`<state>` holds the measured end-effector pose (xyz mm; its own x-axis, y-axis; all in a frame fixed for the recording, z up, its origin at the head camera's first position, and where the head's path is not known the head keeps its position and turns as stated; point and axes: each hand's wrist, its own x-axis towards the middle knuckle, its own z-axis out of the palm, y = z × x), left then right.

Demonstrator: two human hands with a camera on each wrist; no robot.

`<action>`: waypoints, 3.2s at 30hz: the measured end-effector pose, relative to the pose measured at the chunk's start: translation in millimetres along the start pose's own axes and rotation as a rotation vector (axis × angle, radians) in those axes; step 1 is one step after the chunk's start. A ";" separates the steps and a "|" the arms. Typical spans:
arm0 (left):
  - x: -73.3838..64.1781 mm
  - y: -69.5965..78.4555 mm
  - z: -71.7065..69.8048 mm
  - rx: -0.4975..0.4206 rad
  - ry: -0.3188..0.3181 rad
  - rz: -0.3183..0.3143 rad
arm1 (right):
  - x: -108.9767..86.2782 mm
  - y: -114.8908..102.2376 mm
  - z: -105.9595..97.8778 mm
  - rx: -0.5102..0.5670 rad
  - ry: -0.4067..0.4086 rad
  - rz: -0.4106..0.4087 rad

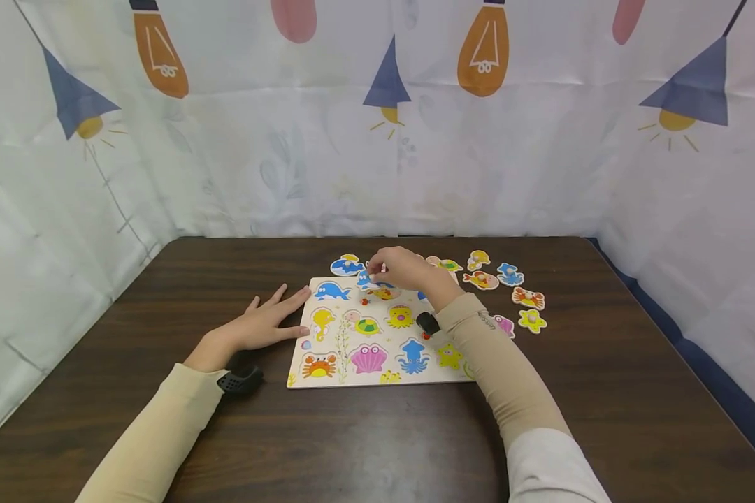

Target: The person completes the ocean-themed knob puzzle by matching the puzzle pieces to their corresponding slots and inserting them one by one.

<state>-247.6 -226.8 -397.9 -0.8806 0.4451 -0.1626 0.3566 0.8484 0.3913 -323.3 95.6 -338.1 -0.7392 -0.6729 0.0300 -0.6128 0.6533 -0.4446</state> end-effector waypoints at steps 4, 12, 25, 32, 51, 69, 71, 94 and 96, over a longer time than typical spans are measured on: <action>-0.1 -0.1 0.1 0.003 -0.002 -0.001 | 11.7 -5.1 5.8 0.010 -0.006 0.005; 1.2 2.0 -0.3 0.012 -0.006 -0.001 | 25.8 -9.7 16.2 0.028 -0.020 0.034; -1.2 1.9 -0.7 0.009 -0.002 -0.009 | 47.5 -25.2 29.3 0.034 -0.069 0.045; -2.7 2.7 -1.4 -0.003 -0.002 -0.002 | 52.2 -35.7 35.2 0.021 -0.078 -0.003; -3.4 1.2 -0.3 0.000 0.012 -0.001 | 66.5 -40.4 44.0 -0.030 -0.110 0.036; -3.7 4.0 -1.7 -0.011 0.007 0.000 | 69.6 -46.1 47.6 -0.050 -0.106 0.059; -4.3 4.3 -2.1 -0.012 0.005 -0.001 | 69.7 -46.7 47.9 -0.052 -0.107 0.062; -4.7 4.2 -2.0 -0.004 0.007 -0.002 | 70.6 -45.9 48.7 -0.020 -0.115 0.081; -4.9 4.5 -2.2 -0.004 0.007 -0.001 | 70.7 -46.0 48.6 -0.026 -0.118 0.085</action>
<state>-242.3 -225.7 -393.3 -0.8831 0.4422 -0.1569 0.3544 0.8477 0.3947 -333.8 1.2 -359.1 -0.7517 -0.6498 -0.1127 -0.5575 0.7174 -0.4177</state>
